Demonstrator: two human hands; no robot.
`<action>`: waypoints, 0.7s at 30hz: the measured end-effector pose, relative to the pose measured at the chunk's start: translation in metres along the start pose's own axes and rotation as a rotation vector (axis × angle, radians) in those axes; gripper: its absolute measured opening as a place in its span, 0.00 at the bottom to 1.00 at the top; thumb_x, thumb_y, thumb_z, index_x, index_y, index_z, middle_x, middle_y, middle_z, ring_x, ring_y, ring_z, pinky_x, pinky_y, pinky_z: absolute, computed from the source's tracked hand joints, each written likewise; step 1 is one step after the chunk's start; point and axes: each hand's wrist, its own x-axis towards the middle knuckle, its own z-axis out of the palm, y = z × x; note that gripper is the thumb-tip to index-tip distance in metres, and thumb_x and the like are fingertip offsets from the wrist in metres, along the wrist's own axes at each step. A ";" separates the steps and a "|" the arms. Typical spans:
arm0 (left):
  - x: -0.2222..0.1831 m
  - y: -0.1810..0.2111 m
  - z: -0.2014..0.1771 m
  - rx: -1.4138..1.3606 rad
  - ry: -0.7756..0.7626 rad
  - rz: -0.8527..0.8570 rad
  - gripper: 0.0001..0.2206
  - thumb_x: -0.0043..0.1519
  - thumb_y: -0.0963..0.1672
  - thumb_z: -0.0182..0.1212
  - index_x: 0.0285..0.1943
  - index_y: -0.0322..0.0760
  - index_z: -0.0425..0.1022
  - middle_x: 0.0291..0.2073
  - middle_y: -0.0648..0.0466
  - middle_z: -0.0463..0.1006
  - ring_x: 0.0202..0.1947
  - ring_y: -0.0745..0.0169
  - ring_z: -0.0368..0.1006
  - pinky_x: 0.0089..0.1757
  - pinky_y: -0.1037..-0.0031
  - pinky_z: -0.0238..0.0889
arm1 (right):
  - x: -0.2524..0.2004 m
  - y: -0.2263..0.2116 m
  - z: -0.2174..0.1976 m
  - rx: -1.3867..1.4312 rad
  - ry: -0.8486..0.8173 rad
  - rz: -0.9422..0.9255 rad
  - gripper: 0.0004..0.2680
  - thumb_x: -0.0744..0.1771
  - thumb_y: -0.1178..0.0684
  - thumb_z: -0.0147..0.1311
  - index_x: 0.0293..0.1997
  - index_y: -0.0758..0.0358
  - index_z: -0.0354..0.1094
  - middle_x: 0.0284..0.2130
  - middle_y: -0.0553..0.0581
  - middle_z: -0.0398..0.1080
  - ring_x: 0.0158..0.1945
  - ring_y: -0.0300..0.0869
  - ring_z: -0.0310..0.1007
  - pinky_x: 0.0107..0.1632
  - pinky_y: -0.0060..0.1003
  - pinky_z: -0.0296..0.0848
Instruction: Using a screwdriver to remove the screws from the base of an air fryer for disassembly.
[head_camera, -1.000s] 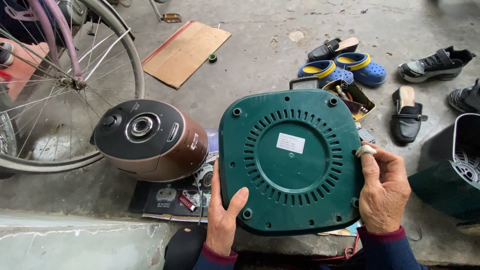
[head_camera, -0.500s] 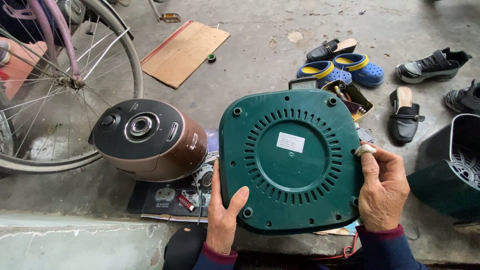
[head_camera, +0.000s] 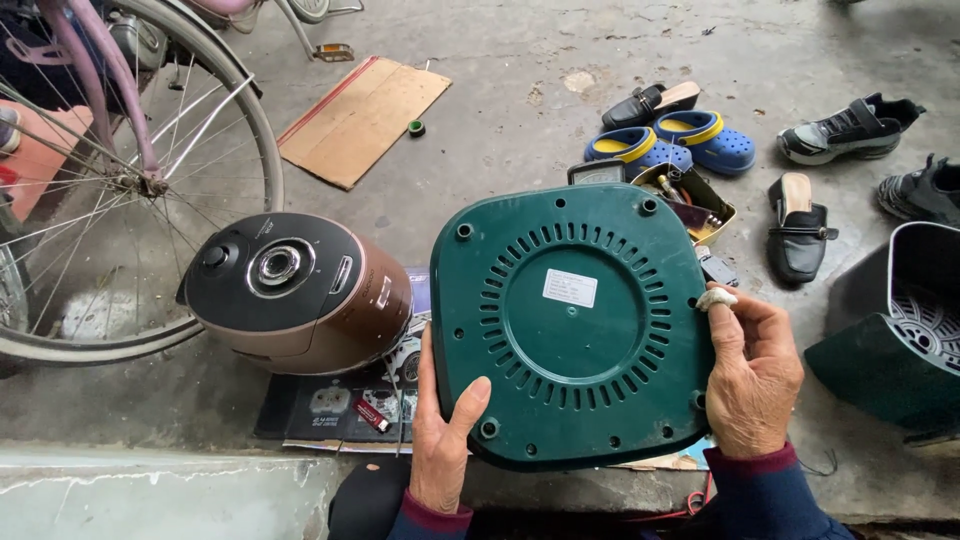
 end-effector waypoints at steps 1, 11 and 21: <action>0.001 -0.002 -0.001 0.000 -0.001 0.001 0.43 0.63 0.46 0.61 0.89 0.40 0.43 0.78 0.41 0.68 0.69 0.48 0.74 0.64 0.61 0.67 | 0.000 0.001 0.000 0.001 0.001 -0.001 0.08 0.77 0.59 0.53 0.62 0.72 0.67 0.57 0.64 0.77 0.55 0.42 0.77 0.61 0.34 0.76; 0.001 -0.003 0.000 -0.021 -0.006 0.011 0.43 0.63 0.45 0.60 0.89 0.40 0.43 0.78 0.40 0.67 0.69 0.47 0.74 0.64 0.61 0.67 | -0.001 0.004 -0.001 -0.014 0.004 -0.012 0.09 0.76 0.59 0.54 0.63 0.73 0.68 0.54 0.64 0.77 0.51 0.43 0.77 0.56 0.34 0.78; 0.002 -0.005 -0.001 -0.037 -0.011 0.006 0.43 0.63 0.45 0.61 0.89 0.42 0.43 0.79 0.40 0.67 0.69 0.46 0.74 0.64 0.59 0.69 | -0.001 0.007 -0.002 -0.030 0.006 -0.030 0.09 0.76 0.59 0.55 0.63 0.73 0.68 0.53 0.65 0.77 0.50 0.43 0.77 0.55 0.34 0.78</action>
